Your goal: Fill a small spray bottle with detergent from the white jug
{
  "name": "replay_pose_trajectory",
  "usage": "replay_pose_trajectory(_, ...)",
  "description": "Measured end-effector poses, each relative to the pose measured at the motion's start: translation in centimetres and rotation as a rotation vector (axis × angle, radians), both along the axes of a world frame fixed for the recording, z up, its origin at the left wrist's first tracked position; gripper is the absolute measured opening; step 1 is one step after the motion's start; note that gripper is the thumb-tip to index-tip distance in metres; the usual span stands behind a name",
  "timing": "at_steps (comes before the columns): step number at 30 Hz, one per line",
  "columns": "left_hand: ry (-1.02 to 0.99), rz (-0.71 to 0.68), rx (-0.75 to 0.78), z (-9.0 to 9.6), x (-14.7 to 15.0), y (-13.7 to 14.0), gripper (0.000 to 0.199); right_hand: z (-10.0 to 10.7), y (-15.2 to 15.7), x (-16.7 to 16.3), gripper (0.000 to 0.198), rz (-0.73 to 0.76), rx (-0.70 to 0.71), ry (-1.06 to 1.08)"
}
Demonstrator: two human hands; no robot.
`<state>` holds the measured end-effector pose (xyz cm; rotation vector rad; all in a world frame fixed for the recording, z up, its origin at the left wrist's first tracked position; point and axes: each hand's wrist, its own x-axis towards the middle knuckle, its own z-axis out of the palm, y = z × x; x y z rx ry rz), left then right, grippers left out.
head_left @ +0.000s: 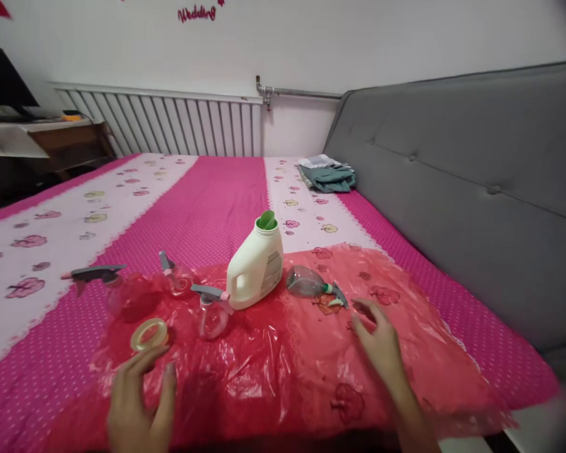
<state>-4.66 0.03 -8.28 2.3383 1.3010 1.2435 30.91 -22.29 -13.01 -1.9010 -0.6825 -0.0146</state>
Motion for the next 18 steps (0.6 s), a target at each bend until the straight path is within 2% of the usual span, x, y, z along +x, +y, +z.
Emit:
replay_pose_trajectory(3,0.162,0.172,0.099,0.3,0.6,2.3,0.053,0.9,2.4,-2.7,0.043,0.174,0.021,0.033)
replay_pose_trajectory(6,0.301,0.283,0.050,-0.9,-0.2,4.8,0.074,1.4,4.5,-5.1,0.038,0.297,0.047,0.058)
replay_pose_trajectory(10,0.399,0.279,-0.052,-2.7,-0.6,6.6,0.090,2.1,5.9,-7.0,0.035,0.383,0.071,0.079)
replay_pose_trajectory(18,0.386,0.264,-0.141,-3.2,0.3,8.6,0.086,3.1,4.2,-7.3,0.033,0.367,0.034,0.078)
